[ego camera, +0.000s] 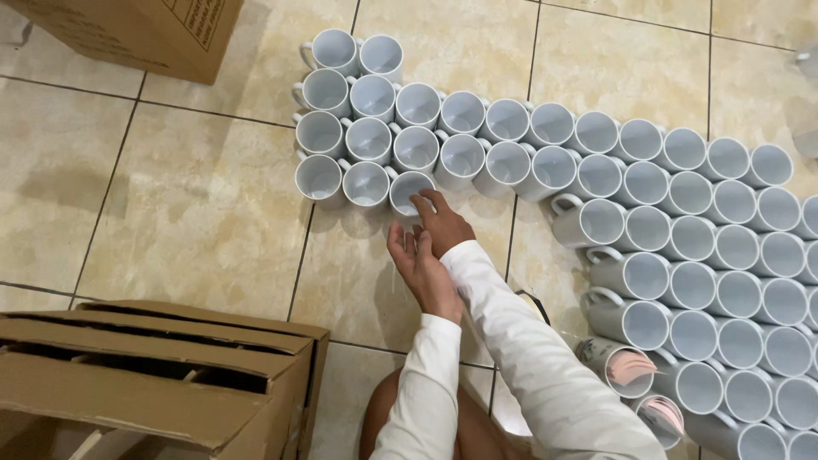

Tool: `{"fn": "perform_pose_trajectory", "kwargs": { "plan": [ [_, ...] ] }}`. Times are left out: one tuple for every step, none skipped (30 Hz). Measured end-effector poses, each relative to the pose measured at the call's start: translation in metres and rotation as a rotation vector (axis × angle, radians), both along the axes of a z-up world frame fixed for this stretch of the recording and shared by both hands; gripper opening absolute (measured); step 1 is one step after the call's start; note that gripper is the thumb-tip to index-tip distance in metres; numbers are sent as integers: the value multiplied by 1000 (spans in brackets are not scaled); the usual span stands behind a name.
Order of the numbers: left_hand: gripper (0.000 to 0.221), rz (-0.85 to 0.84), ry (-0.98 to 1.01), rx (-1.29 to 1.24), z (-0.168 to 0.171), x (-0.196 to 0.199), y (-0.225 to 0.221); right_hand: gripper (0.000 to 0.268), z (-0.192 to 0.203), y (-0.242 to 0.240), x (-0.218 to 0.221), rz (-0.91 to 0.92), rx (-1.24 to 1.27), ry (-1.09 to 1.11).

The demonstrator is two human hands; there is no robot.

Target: The person places a paper wrap around a mug and then puts the mug into a cardboard divider within a larger box.

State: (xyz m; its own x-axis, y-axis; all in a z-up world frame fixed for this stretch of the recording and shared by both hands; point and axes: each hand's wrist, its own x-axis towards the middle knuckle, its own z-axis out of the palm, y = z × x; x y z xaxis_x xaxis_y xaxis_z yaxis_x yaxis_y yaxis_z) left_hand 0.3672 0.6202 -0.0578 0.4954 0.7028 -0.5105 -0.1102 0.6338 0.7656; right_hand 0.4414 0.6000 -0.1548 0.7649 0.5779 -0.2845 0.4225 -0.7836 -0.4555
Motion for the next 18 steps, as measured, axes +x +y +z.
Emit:
{"fn": "perform_pose_trajectory", "kwargs": {
  "plan": [
    [55, 2, 1, 0, -2, 2, -1, 55, -11, 1, 5, 2, 0, 1],
    [55, -13, -8, 9, -3, 5, -2, 52, -21, 1, 11, 33, -21, 26],
    [54, -29, -16, 18, -5, 6, -4, 51, -31, 1, 14, 64, -41, 54],
    [54, -29, -13, 19, -11, 5, -5, 51, -40, 3, 16, 64, -40, 57],
    [52, -46, -7, 63, -16, 6, -7, 40, -48, 4, 19, 60, -4, 18],
    [49, -63, -2, 106, -20, 5, -9, 31, -56, 6, 20, 56, 31, -20],
    [49, -65, -11, 109, -24, 4, -11, 31, -63, 2, 19, 54, 33, -29],
    [44, -57, 25, 152, -27, 2, -13, 27, -69, -1, 16, 58, 83, -76],
    [39, -54, 55, 194, -29, 1, -16, 23, -74, -7, 16, 56, 130, -127],
    [39, -61, 42, 196, -35, -5, -14, 23, -72, -16, 6, 48, 131, -141],
    [33, -71, 119, 298, -41, -9, -13, 20, -70, -25, -2, 21, 169, -183],
    [27, -79, 196, 401, -47, -14, -13, 18, -67, -36, -11, -6, 208, -225],
    [27, -89, 175, 402, -45, -17, -12, 18, -39, -50, -27, -17, 205, -245],
    [23, -84, 172, 435, -43, -19, -12, 11, -11, -65, -45, -70, 291, -227],
    [19, -77, 169, 470, -40, -21, -12, 8, 17, -79, -64, -119, 380, -209],
    [19, -85, 148, 472, -47, -20, -13, 8, 36, -97, -78, -129, 381, -230],
    [18, -231, 106, 513, -53, -22, -15, 23, 54, -115, -96, -207, 434, -218],
    [17, -376, 63, 555, -61, -23, -17, 39, 71, -134, -115, -284, 488, -205]
  ]
}}
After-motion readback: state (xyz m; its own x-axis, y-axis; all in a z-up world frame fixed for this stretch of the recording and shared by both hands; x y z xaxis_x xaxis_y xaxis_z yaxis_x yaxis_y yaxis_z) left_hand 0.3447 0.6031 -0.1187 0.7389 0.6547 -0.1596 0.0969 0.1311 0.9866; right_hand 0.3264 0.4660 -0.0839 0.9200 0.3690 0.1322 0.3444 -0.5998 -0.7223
